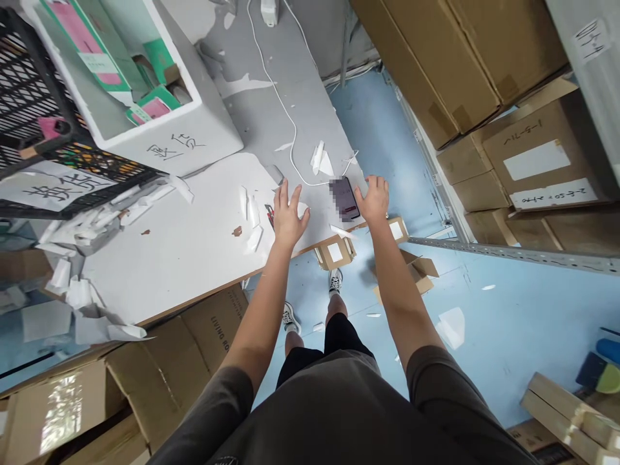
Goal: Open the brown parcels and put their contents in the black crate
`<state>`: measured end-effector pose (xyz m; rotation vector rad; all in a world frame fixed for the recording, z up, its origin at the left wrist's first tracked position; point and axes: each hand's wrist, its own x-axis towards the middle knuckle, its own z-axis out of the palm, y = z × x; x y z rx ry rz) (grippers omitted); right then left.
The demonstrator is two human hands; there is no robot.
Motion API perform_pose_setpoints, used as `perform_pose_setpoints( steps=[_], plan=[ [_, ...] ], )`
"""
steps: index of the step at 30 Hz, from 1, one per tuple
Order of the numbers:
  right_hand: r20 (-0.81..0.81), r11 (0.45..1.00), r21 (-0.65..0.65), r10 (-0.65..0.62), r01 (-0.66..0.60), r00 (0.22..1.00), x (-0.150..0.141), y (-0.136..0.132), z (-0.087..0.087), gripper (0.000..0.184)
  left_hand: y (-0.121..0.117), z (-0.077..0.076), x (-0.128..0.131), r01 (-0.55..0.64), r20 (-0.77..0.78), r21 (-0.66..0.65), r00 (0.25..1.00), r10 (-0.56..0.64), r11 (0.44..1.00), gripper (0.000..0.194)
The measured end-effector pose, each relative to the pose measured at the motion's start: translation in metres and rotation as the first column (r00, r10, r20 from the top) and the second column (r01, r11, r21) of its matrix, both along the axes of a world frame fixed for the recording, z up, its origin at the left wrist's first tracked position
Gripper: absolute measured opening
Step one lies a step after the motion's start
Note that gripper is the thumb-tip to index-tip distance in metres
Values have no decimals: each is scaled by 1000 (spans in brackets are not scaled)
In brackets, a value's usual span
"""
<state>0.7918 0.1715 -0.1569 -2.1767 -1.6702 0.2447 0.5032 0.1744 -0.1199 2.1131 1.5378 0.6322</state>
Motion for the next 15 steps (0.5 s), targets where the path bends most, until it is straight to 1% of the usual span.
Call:
perform_pose_setpoints(
  steps=[3,6,9,12,15],
  plan=[
    [-13,1000,29,9,-9,1000,-7,-7,8,41,-6,8,-7,-20,-17,6,1000,20,1000,67],
    [-1,998,61,33,-33,999,-16,-10,24,42,-11,20,-20,-43,-43,6,998,44,999,68],
    [31,993,95,69,-71,997,-27,-12,47,45,-17,35,-37,-70,-64,16,995,71,997,69],
    [62,984,133,110,-118,992,-42,-13,73,47,-22,53,-57,-102,-78,40,991,105,994,72],
    [85,973,168,147,-160,985,-63,-15,105,50,-29,77,-83,-128,-78,65,988,133,990,76]
  ],
)
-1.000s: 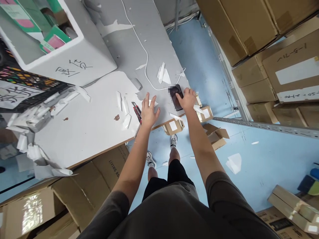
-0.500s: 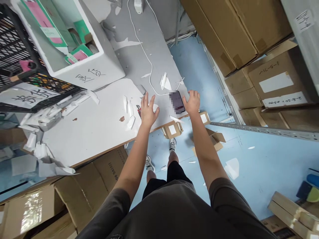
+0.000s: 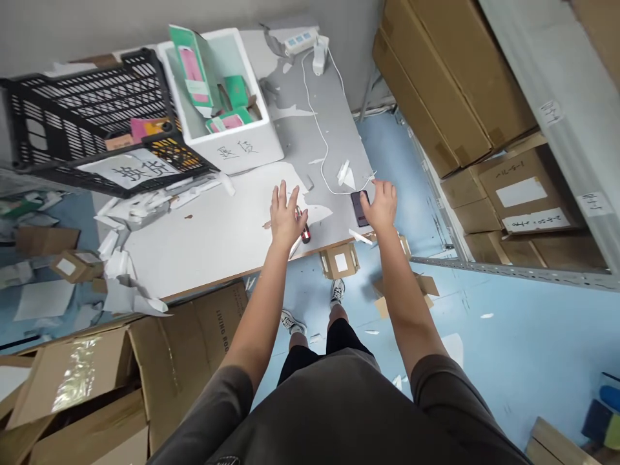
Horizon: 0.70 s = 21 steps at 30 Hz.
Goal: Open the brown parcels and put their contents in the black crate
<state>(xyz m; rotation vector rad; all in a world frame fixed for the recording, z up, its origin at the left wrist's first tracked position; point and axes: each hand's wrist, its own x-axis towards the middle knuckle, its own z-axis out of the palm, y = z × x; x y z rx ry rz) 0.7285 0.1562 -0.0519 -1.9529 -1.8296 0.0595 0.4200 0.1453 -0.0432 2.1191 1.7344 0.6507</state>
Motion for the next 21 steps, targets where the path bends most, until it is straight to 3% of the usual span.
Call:
perform_pose_setpoints(
  steps=[4,8,11,15,18,21],
  plan=[
    [26,997,45,65,-66,998,-55,-14,54,56,-25,48,-55,-53,-3,65,999,53,996,78],
    [64,972,77,219,-223,974,-152,-44,104,64,-81,102,-139,-171,-33,122,984,177,978,81],
    [63,930,116,343,-348,937,-244,-72,130,69,-138,135,-215,-265,-63,149,959,276,953,81],
    [25,841,173,516,-512,856,-376,-113,151,70,-225,164,-323,-418,-107,182,891,441,890,78],
    [7,747,206,645,-633,764,-473,-145,161,71,-296,177,-401,-548,-122,200,809,575,812,78],
    [16,627,227,762,-745,647,-565,-181,168,71,-371,185,-469,-687,-123,213,686,717,695,77]
  ],
)
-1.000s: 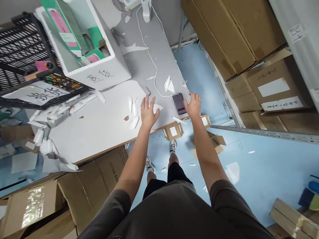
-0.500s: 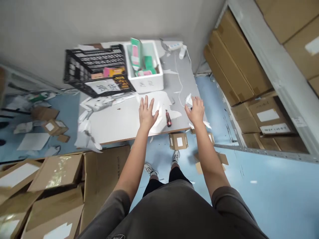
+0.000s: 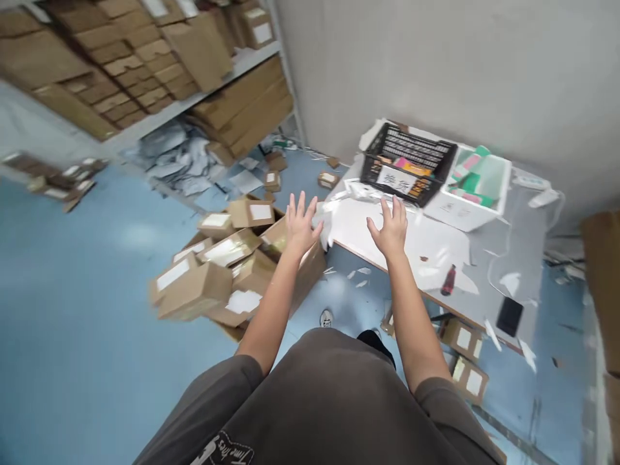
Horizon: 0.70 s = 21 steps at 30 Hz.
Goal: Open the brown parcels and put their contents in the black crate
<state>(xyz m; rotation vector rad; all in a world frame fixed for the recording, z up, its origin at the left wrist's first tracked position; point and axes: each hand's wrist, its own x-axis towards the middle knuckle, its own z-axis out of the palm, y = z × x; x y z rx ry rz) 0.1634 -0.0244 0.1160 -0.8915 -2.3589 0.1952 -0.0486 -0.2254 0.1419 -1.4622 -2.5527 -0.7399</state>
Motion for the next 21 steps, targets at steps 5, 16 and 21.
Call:
perform_pose_setpoints(
  steps=[5,16,21],
  plan=[
    [25,948,18,316,-317,948,-138,-63,5,71,-126,2,-76,-346,18,1,938,346,938,76],
    [71,535,-123,845,-836,530,-330,-240,-8,71,-351,-28,-72,-884,152,-97,442,884,458,74],
    [101,365,-210,931,-907,352,-340,-298,-20,70,-394,-54,-51,-930,234,-147,298,925,337,79]
  ],
)
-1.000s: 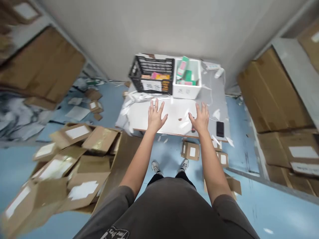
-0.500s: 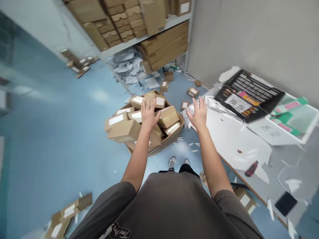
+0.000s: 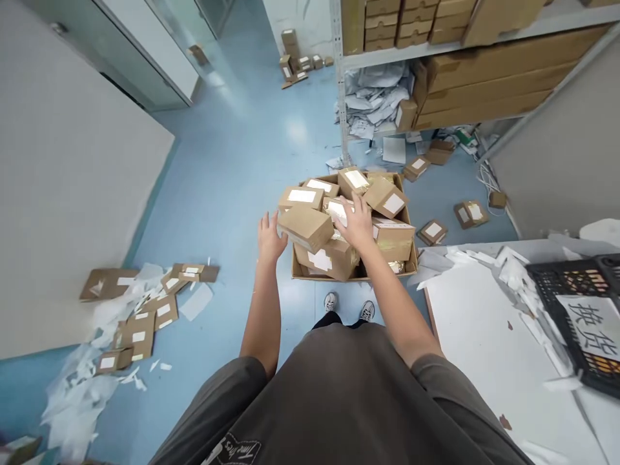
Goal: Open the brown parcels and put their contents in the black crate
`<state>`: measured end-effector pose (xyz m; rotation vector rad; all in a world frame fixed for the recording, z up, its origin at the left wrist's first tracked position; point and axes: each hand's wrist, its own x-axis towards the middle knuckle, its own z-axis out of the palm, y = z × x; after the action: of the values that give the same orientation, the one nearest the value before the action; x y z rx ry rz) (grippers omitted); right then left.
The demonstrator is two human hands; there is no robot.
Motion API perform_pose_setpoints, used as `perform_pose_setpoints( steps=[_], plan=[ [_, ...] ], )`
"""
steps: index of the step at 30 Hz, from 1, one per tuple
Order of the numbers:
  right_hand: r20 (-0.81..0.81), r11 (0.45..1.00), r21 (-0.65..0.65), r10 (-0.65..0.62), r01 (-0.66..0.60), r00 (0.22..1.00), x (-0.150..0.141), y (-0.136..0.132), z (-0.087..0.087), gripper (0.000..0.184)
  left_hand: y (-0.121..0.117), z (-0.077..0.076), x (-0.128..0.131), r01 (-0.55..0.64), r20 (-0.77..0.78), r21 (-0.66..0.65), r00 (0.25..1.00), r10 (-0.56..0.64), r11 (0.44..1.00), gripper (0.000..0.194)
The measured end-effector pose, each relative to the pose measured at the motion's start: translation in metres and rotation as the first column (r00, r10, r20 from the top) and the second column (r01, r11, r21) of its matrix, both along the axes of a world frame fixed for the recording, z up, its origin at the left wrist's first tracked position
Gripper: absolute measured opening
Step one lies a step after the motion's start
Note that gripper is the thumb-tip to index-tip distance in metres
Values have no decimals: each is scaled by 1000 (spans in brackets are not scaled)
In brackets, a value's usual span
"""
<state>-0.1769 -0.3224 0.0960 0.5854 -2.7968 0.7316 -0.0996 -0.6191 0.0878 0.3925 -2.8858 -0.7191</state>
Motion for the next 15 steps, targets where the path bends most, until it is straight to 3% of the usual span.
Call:
perform_pose_setpoints(
  steps=[6,11,15],
  plan=[
    [164,992,41,108,-117,980,24,-52,-22,68,-33,-49,-10,38,126,64,991,-46,997,92],
    [268,997,69,19,-39,963,48,-85,-49,67,-57,-83,-29,168,184,155,963,-195,974,96],
    [321,997,74,-32,9,947,62,-96,-60,72,-71,-98,-35,203,136,233,962,-239,951,93]
  ],
)
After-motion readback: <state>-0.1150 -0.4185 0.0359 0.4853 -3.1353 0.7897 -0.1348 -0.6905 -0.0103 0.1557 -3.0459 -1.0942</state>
